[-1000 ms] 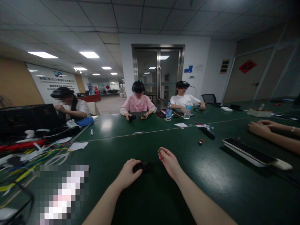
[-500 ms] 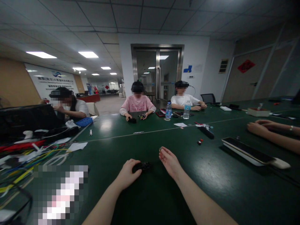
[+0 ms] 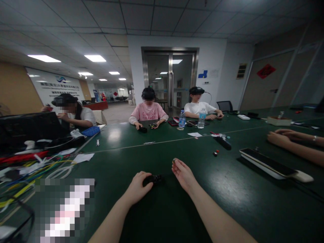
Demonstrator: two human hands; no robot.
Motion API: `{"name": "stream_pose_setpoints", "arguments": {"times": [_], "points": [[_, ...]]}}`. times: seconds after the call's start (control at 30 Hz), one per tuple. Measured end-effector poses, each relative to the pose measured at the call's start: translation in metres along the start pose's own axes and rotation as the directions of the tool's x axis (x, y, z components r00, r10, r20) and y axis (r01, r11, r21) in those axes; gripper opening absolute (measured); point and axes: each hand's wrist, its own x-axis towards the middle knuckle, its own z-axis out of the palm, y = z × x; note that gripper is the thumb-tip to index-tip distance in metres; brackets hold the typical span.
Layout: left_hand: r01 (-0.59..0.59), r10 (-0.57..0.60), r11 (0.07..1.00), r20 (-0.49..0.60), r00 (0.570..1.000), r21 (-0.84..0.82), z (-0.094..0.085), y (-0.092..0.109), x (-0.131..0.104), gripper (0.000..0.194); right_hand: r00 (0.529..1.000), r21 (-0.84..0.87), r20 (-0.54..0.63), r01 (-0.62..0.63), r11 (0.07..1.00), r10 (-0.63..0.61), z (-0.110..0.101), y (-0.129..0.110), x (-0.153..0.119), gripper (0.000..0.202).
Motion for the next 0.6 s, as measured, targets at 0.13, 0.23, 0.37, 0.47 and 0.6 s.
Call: {"name": "stream_pose_setpoints", "arguments": {"times": [0.13, 0.23, 0.37, 0.47, 0.6], "points": [[0.015, -0.015, 1.0, -0.009, 1.0, 0.003, -0.0003, 0.0012, -0.0003, 0.046, 1.0, -0.045, 0.002, 0.015, 0.999, -0.015, 0.0005, -0.0008, -0.0009, 0.037], [0.019, -0.019, 1.0, -0.005, 1.0, 0.013, -0.0001, 0.0011, -0.0002, 0.046, 1.0, -0.078, 0.0, 0.02, 0.997, -0.02, 0.0021, -0.0028, -0.0027, 0.039], [0.014, -0.014, 1.0, 0.003, 1.0, -0.002, 0.001, -0.0023, 0.0004, 0.046, 0.999, -0.107, 0.001, 0.034, 0.994, -0.034, 0.0017, -0.002, -0.002, 0.04], [0.023, -0.023, 1.0, 0.001, 1.0, -0.009, 0.0015, -0.005, 0.0007, 0.047, 0.999, -0.09, 0.0, 0.032, 0.995, -0.032, 0.0008, 0.0004, -0.0003, 0.038], [-0.011, 0.011, 1.0, -0.008, 1.0, 0.006, 0.001, -0.004, 0.0004, 0.046, 1.0, -0.033, 0.021, 0.013, 0.999, -0.012, 0.0028, -0.0002, -0.002, 0.036]]}}
